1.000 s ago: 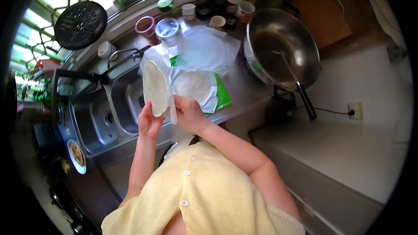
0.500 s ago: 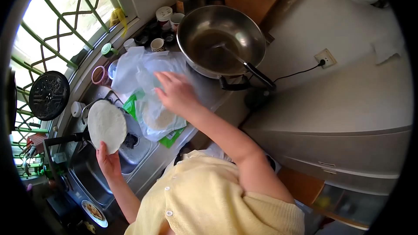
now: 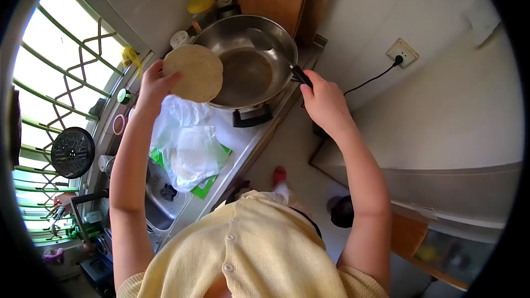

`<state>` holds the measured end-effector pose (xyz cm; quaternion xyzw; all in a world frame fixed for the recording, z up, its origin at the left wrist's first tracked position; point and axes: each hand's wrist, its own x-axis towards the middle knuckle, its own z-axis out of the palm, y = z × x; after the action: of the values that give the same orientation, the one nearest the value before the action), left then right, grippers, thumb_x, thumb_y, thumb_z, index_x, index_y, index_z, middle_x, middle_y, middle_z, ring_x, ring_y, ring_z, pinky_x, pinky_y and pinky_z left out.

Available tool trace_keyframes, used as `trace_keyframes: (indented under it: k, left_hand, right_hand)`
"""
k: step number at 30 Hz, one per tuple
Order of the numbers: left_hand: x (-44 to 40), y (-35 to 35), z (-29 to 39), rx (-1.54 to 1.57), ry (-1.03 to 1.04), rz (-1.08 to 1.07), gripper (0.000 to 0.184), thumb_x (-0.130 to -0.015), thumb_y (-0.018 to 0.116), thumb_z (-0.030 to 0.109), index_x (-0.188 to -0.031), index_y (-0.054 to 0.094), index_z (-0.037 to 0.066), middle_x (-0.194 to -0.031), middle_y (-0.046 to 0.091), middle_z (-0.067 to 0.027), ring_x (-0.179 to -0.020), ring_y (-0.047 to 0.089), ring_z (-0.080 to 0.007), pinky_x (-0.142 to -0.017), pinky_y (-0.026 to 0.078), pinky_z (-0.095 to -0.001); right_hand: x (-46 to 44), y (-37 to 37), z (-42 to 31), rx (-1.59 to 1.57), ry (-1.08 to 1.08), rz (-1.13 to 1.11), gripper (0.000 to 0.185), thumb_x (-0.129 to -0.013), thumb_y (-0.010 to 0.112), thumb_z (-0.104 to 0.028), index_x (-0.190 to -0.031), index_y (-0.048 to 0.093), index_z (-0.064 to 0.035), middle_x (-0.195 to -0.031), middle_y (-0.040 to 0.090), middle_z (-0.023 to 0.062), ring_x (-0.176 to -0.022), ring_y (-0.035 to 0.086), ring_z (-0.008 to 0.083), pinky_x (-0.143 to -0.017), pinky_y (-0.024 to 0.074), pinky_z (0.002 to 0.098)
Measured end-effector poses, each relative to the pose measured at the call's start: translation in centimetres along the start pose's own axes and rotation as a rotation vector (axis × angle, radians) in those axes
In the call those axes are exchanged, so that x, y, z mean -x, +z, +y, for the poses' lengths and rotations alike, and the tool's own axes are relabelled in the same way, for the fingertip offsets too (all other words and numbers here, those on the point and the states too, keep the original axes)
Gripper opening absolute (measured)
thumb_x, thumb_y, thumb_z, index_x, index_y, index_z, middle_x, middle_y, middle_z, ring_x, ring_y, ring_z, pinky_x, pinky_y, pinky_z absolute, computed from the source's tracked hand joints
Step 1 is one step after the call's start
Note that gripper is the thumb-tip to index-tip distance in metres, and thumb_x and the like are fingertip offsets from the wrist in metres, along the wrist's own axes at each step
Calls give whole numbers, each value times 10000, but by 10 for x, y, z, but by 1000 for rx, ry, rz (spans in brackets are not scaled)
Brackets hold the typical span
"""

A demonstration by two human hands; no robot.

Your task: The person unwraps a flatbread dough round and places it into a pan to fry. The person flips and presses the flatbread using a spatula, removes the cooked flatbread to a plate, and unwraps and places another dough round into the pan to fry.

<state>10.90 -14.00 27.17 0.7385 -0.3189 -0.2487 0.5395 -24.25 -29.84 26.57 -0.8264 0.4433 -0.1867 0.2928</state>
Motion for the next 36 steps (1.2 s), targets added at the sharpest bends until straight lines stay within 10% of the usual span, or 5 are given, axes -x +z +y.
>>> trace_keyframes:
  k: [11, 14, 17, 23, 36]
  left_hand:
    - [-108, 99, -49, -322, -443, -37, 332, -865, 672, 2, -1186, 663, -80, -1185, 693, -220, -967, 759, -336, -591, 678, -417]
    - [-107, 115, -70, -328, -451, -119, 339, -898, 682, 79, -1203, 661, -67, -1206, 681, -262, -1057, 728, -378, -724, 669, -463]
    - [-108, 115, -57, -1163, 112, 28, 409, -935, 686, 194, -1265, 646, -45, -1249, 665, -275, -1168, 666, -411, -933, 589, -490]
    - [31, 7, 97, -800, 676, 383, 429, -971, 686, 191, -1370, 636, 42, -1378, 647, -193, -1268, 631, -342, -1040, 504, -433]
    - [231, -31, -93, -265, 179, 491, 371, -904, 702, -2, -1273, 675, -23, -1298, 681, -177, -1235, 640, -297, -1077, 458, -380]
  right_hand:
    - [23, -44, 12, -170, -84, 5, 358, -990, 624, -116, -1333, 566, -34, -831, 709, 207, -752, 695, 396, -676, 528, 461]
    - [28, -48, 14, -195, -92, 6, 362, -987, 627, -107, -1335, 565, -31, -851, 710, 196, -748, 693, 379, -675, 526, 442]
    - [30, -61, 11, -138, -114, 6, 352, -982, 631, -97, -1324, 579, -33, -878, 711, 185, -749, 688, 362, -672, 525, 433]
    - [34, -68, 4, 38, -288, 48, 303, -962, 665, -61, -1264, 659, -54, -868, 674, 133, -687, 628, 292, -643, 495, 389]
    - [24, 16, -35, 621, -525, -30, 297, -907, 678, -59, -1198, 720, -100, -878, 662, 96, -694, 694, 306, -609, 562, 416]
